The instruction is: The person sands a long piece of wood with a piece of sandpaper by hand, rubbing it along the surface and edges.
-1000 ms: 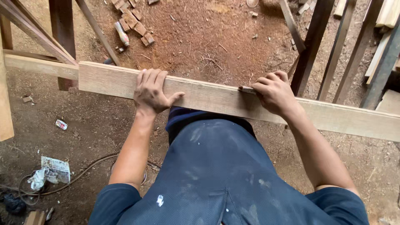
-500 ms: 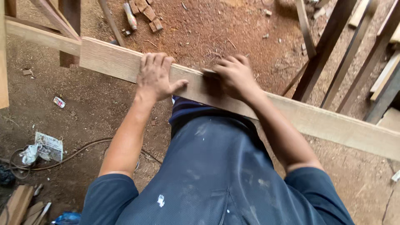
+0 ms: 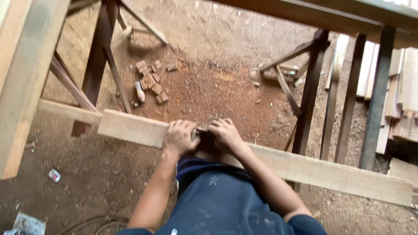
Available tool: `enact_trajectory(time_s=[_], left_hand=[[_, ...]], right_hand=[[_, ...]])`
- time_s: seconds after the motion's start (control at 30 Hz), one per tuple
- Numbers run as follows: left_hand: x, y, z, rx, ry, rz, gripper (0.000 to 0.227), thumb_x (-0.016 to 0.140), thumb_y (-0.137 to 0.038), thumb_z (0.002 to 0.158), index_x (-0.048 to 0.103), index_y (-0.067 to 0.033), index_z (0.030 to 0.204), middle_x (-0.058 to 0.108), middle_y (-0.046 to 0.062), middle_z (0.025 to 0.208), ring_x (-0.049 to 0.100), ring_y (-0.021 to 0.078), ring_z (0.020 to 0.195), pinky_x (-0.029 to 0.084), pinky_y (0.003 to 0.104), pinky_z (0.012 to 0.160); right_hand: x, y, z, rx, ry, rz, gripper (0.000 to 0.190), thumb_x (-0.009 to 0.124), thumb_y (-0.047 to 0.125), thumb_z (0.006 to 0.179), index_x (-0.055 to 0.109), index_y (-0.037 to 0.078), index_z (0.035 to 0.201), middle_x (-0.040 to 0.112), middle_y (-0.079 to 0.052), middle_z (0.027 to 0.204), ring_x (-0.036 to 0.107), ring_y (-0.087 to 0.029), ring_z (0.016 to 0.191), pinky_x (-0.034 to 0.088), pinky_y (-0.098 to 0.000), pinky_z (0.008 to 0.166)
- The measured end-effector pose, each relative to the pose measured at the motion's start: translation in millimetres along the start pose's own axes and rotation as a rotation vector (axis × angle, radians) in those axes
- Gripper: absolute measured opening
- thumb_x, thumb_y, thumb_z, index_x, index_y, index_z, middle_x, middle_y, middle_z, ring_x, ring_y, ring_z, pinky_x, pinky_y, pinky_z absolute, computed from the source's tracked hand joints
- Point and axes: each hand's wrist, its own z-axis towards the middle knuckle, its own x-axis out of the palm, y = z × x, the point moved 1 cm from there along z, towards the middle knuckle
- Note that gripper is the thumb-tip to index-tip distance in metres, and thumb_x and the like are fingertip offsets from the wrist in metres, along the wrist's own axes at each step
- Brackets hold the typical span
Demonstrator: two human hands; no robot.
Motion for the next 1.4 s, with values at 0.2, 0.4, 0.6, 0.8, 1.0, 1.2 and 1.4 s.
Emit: enact_trajectory(time_s=[0.2, 0.4, 0.6, 0.8, 1.0, 1.2, 1.4], left_hand=[[-13, -10, 7, -0.1, 0.234, 0.048, 0.056, 0.056, -0.061, 0.093, 0.07, -0.0078, 0.105, 0.07, 0.012, 0.102, 0.062, 0.027, 0.098, 0.045, 0.042, 0.094], [5, 1, 6, -0.076, 0.115, 0.024, 0.046, 0.05, -0.048, 0.095, 0.073, -0.0084, 0.097, 0.072, 0.013, 0.1, 0.062, 0.0279, 0.098, 0.046, 0.046, 0.094], [17, 15, -1, -0.09, -0.007, -0.043, 0.036, 0.041, -0.025, 0.098, 0.07, -0.0052, 0.09, 0.072, 0.016, 0.094, 0.065, 0.0292, 0.092, 0.049, 0.044, 0.095], [17, 12, -1, -0.006, -0.118, -0.027, 0.028, 0.047, -0.022, 0.092, 0.068, -0.0056, 0.083, 0.071, 0.018, 0.087, 0.064, 0.0308, 0.085, 0.048, 0.047, 0.088], [25, 15, 0, 0.097, -0.268, 0.052, 0.02, 0.054, -0.02, 0.088, 0.062, -0.0091, 0.074, 0.066, 0.014, 0.078, 0.061, 0.033, 0.077, 0.048, 0.048, 0.078], [3, 6, -2, -0.025, -0.106, -0.004, 0.03, 0.05, -0.026, 0.096, 0.069, -0.0058, 0.085, 0.072, 0.017, 0.092, 0.065, 0.0327, 0.09, 0.048, 0.049, 0.091], [7, 10, 3, -0.078, -0.015, -0.002, 0.036, 0.044, -0.025, 0.102, 0.071, -0.0032, 0.093, 0.072, 0.018, 0.095, 0.064, 0.0323, 0.092, 0.048, 0.048, 0.095]], right_hand=[[-53, -37, -54, 0.178, 0.237, -0.061, 0.027, 0.067, 0.013, 0.08, 0.072, 0.013, 0.107, 0.07, -0.007, 0.106, 0.063, -0.025, 0.107, 0.041, -0.0457, 0.095], [-17, -25, -12, 0.026, 0.141, 0.002, 0.027, 0.067, 0.011, 0.079, 0.072, 0.01, 0.106, 0.071, -0.008, 0.106, 0.062, -0.029, 0.108, 0.042, -0.0448, 0.095], [19, -7, 34, 0.015, 0.133, 0.108, 0.029, 0.067, 0.01, 0.078, 0.071, 0.012, 0.106, 0.071, -0.006, 0.108, 0.064, -0.028, 0.107, 0.043, -0.0456, 0.096], [-26, -69, -59, 0.016, 0.057, -0.012, 0.034, 0.069, 0.005, 0.074, 0.075, 0.014, 0.106, 0.073, -0.008, 0.112, 0.065, -0.028, 0.109, 0.038, -0.05, 0.096], [-18, -65, -52, -0.099, -0.074, 0.055, 0.017, 0.071, 0.012, 0.079, 0.067, 0.012, 0.095, 0.068, -0.008, 0.097, 0.062, -0.031, 0.102, 0.04, -0.0516, 0.094], [3, -27, 4, -0.056, 0.076, 0.114, 0.034, 0.065, 0.008, 0.075, 0.072, 0.013, 0.107, 0.071, -0.006, 0.108, 0.062, -0.028, 0.109, 0.038, -0.0438, 0.099], [-69, -52, -78, 0.104, 0.145, -0.091, 0.029, 0.062, 0.006, 0.088, 0.076, 0.017, 0.111, 0.073, -0.004, 0.113, 0.061, -0.023, 0.114, 0.032, -0.0437, 0.106]])
